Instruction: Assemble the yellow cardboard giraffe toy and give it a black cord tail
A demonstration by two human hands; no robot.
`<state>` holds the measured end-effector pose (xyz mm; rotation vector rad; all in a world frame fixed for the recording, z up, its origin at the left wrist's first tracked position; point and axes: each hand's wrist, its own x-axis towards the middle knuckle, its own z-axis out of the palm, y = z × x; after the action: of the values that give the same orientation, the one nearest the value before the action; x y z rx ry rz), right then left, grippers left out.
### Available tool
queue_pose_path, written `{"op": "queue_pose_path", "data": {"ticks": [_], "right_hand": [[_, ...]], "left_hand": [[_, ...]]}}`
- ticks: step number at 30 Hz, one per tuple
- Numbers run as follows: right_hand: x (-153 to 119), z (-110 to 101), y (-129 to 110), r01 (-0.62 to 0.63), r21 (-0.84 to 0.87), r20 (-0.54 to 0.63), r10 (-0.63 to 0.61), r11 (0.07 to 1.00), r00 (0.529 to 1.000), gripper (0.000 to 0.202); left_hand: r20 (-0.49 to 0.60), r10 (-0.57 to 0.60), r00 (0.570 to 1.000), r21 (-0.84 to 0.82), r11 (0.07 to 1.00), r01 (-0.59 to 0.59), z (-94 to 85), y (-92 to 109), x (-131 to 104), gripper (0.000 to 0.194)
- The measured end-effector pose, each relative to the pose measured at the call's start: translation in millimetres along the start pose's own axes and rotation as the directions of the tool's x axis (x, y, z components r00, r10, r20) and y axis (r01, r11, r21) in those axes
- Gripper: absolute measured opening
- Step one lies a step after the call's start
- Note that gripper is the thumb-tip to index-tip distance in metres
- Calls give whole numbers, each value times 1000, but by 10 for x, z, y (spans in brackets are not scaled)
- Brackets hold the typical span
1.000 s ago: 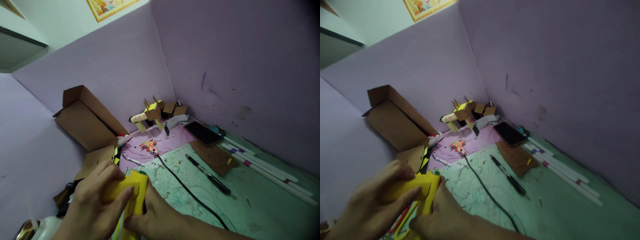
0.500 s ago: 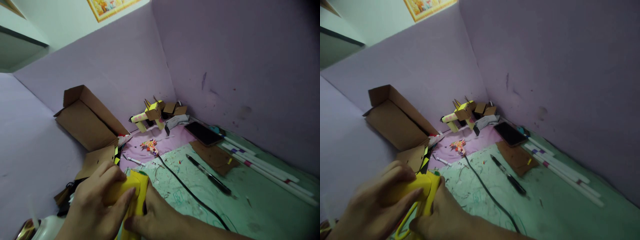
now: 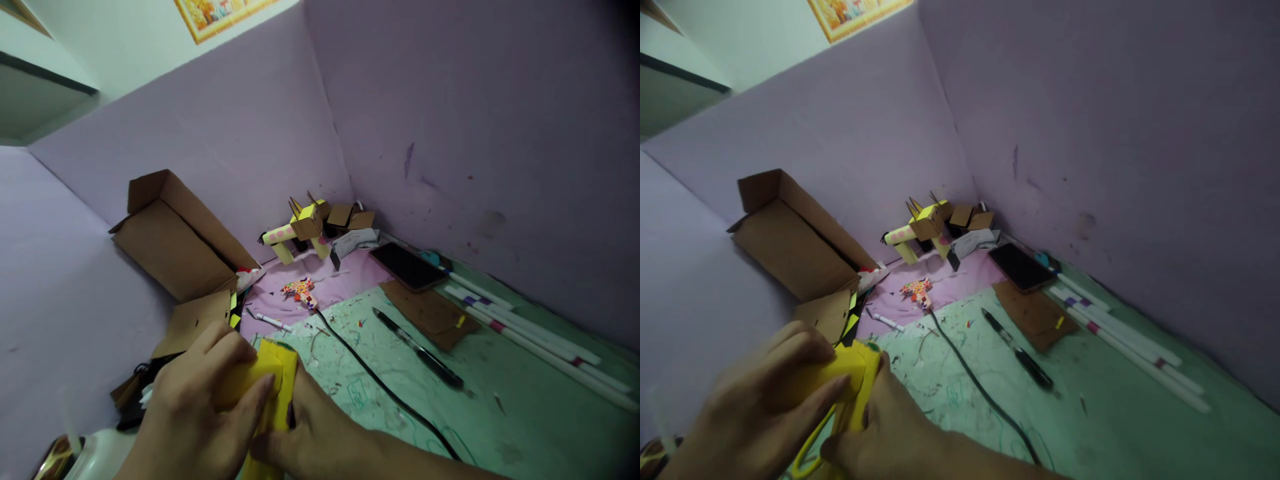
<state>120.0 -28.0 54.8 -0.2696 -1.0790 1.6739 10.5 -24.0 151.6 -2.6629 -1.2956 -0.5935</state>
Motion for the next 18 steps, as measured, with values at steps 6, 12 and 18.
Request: {"op": "queue_pose_path", "data": {"ticks": [6, 12, 18], "right_hand": [[-7, 13, -2, 17, 1, -5, -17, 1000, 1000, 53], [-4, 33, -32, 27, 30, 1, -28, 999, 1000, 59], [3, 39, -65, 56, 2, -13, -56, 998, 998, 56]], "left_hand": [[7, -14, 1000, 0, 1000, 14, 0, 17, 10, 17], [5, -8, 1000, 2, 1000, 8, -1, 31, 16, 15], [13, -9, 1000, 7, 1000, 9, -1, 39, 18, 16]]}}
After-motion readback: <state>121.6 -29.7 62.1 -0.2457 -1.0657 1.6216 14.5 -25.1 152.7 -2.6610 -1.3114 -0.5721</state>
